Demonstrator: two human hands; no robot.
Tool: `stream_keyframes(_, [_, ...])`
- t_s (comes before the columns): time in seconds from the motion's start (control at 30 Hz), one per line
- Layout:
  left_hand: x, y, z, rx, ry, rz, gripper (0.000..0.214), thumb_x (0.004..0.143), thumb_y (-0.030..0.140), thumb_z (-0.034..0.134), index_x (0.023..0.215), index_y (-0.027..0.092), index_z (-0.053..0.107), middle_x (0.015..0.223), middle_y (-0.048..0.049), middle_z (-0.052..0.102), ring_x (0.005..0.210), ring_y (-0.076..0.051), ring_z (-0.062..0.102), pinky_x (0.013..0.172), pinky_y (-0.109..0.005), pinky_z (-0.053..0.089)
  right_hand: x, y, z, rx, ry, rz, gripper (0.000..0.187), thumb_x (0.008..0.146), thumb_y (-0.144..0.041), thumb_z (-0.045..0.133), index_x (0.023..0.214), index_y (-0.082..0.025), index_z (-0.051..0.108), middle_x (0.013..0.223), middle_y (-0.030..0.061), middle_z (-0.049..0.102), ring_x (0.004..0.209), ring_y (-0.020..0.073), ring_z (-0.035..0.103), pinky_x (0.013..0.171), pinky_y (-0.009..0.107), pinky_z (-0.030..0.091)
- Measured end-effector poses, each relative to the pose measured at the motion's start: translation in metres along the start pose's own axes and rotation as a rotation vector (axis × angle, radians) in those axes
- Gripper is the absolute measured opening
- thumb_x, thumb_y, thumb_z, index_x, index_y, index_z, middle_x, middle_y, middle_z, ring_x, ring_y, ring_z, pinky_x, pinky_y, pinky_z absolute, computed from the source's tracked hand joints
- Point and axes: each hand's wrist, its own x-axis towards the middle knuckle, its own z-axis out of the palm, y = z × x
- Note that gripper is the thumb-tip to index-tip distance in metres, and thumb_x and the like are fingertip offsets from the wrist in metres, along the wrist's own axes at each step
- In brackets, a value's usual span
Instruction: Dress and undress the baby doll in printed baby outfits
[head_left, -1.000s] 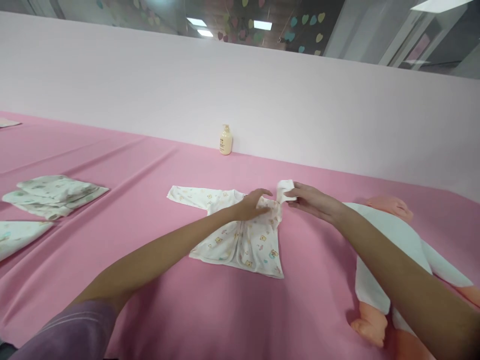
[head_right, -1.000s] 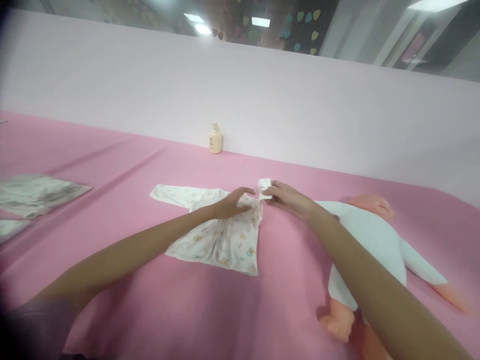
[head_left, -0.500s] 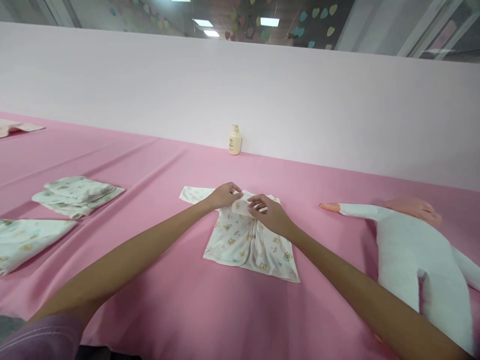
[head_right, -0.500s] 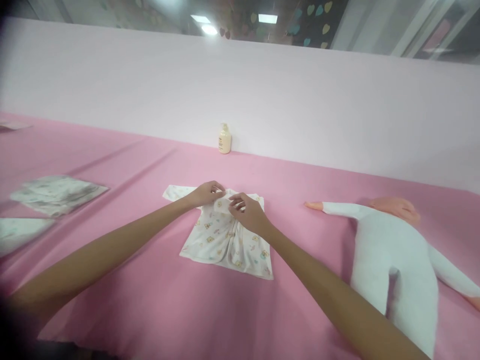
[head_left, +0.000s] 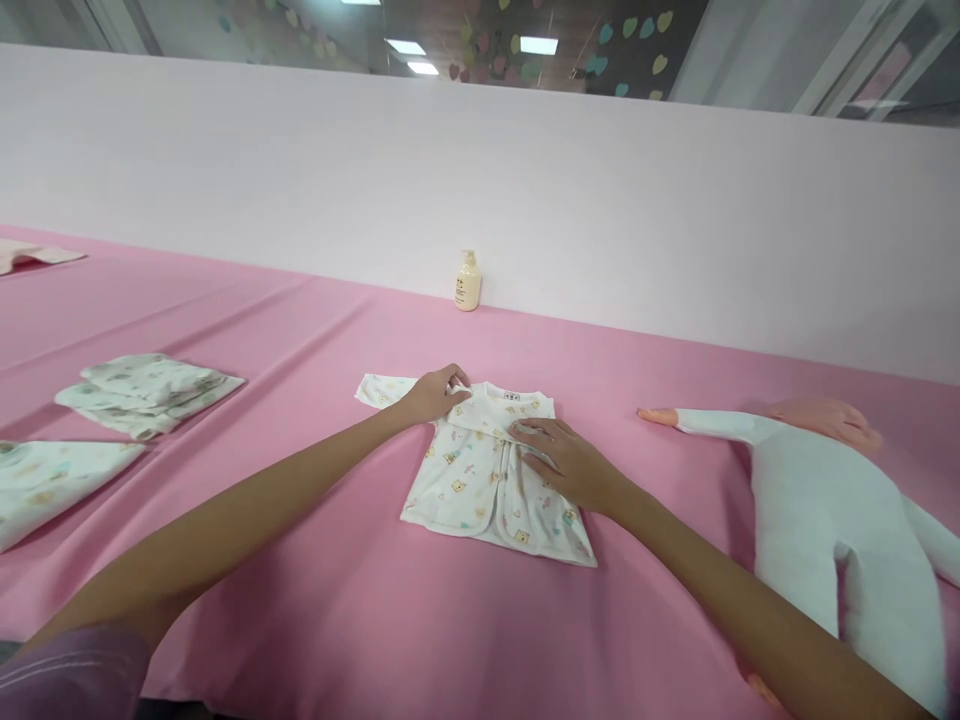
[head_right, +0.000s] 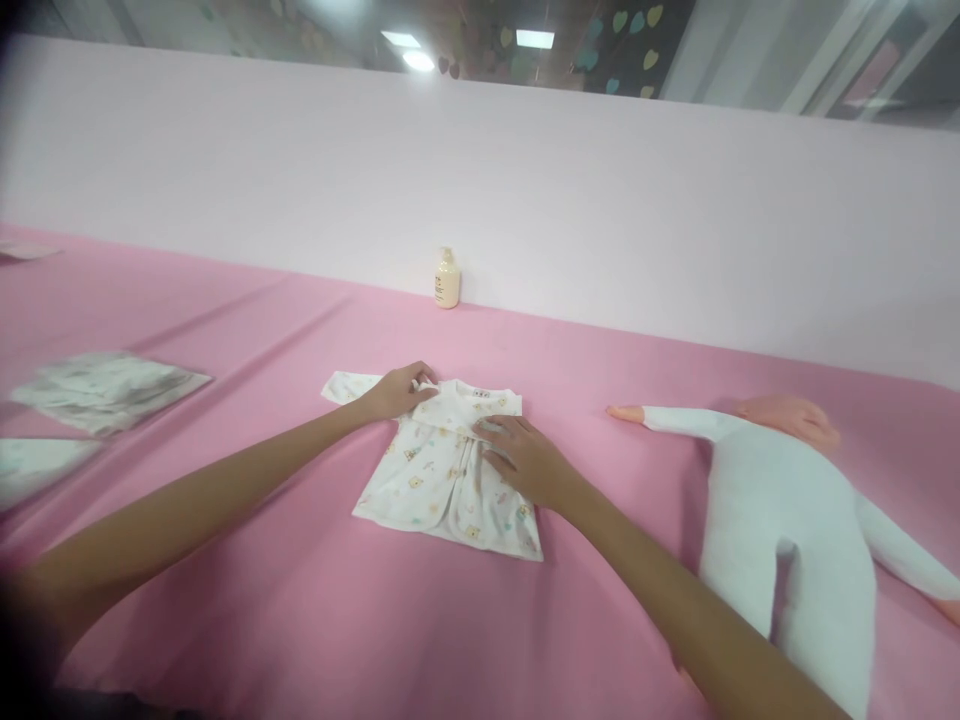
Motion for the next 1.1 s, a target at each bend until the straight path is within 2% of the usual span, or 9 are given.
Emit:
stream_keyframes(0.13, [-0.006,0.006,0.005,0.221,0.104,0.113,0.029,0.103,0.05,0.06,0.115,0.024,0.065,0.12,-0.0061,0.075,0.097,-0.025,0.071,0.103,-0.046,0.051,-0.005,-0.005,-0.004,-0.038,0.006,0.028,0.047,0.114,-0.048,0.044,0.156,-0.036,0.062,0.159,0.0071,0.062,0.146,0.0331,0.058,0.121,0.06,0.05])
stream_keyframes(0.27, [-0.021,0.004,0.0,0.336,0.153,0.201,0.036,0.107,0.051,0.05,0.124,0.024,0.066,0.136,-0.0102,0.072,0.126,-0.032,0.065,0.113,-0.053,0.047,-0.004,-0.012,-0.005,-0.099,0.05,0.048,0.05,0.115,-0.051,0.042,0.16,-0.034,0.058,0.162,0.0083,0.06,0.149,0.0333,0.056,0.123,0.06,0.049])
stream_keyframes(0.37, [-0.037,-0.015,-0.013,0.415,0.09,0.24,0.047,0.108,0.054,0.047,0.142,0.026,0.062,0.15,-0.0101,0.066,0.138,-0.034,0.059,0.118,-0.055,0.045,0.002,-0.015,-0.002,-0.118,0.03,0.024,0.056,0.116,-0.052,0.039,0.166,-0.032,0.051,0.168,0.0088,0.055,0.155,0.0331,0.051,0.125,0.059,0.047])
stream_keyframes(0.5, [-0.059,-0.054,-0.037,0.488,0.066,0.161,0.059,0.109,0.061,0.04,0.159,0.031,0.053,0.166,-0.0074,0.056,0.153,-0.034,0.05,0.126,-0.057,0.039,0.022,-0.022,0.003,-0.1,-0.045,-0.017,0.061,0.116,-0.057,0.035,0.172,-0.033,0.042,0.175,0.0074,0.045,0.162,0.0336,0.041,0.129,0.06,0.042])
stream_keyframes(0.63, [-0.071,-0.081,-0.061,0.534,0.175,0.004,0.059,0.108,0.061,0.039,0.156,0.032,0.057,0.167,-0.0065,0.057,0.155,-0.036,0.048,0.125,-0.059,0.04,0.065,-0.033,0.014,-0.08,-0.069,-0.06,0.065,0.116,-0.06,0.03,0.173,-0.031,0.04,0.18,0.006,0.038,0.168,0.0323,0.032,0.137,0.06,0.029])
stream_keyframes(0.73, [-0.074,-0.088,-0.072,0.543,0.222,-0.043,0.055,0.107,0.058,0.041,0.149,0.03,0.062,0.161,-0.0079,0.061,0.151,-0.037,0.051,0.123,-0.059,0.041,0.1,-0.036,0.03,-0.06,-0.07,-0.011,0.07,0.115,-0.063,0.026,0.176,-0.029,0.033,0.181,0.0059,0.034,0.17,0.0303,0.027,0.139,0.058,0.023])
stream_keyframes(0.83, [-0.073,-0.09,-0.075,0.533,0.239,-0.048,0.052,0.106,0.056,0.044,0.145,0.029,0.064,0.157,-0.0094,0.064,0.147,-0.037,0.053,0.12,-0.059,0.044,0.124,-0.034,0.05,-0.056,-0.086,0.054,0.075,0.115,-0.064,0.024,0.178,-0.023,0.027,0.183,0.008,0.029,0.171,0.0277,0.022,0.14,0.054,0.018])
stream_keyframes(0.97, [-0.072,-0.093,-0.072,0.531,0.264,-0.028,0.052,0.106,0.053,0.045,0.146,0.026,0.063,0.156,-0.0121,0.063,0.148,-0.038,0.051,0.12,-0.06,0.043,0.131,-0.031,0.069,-0.092,-0.029,0.1,0.077,0.115,-0.064,0.022,0.179,-0.021,0.023,0.185,0.0087,0.023,0.172,0.0261,0.018,0.141,0.054,0.009])
stream_keyframes(1.1, [-0.072,-0.094,-0.07,0.549,0.281,0.009,0.052,0.105,0.051,0.046,0.149,0.025,0.06,0.159,-0.0131,0.059,0.15,-0.038,0.049,0.121,-0.06,0.042,0.125,-0.023,0.06,-0.03,-0.044,0.1,0.079,0.114,-0.068,0.02,0.18,-0.026,0.015,0.186,0.0057,0.017,0.173,0.0259,0.014,0.141,0.054,0.01])
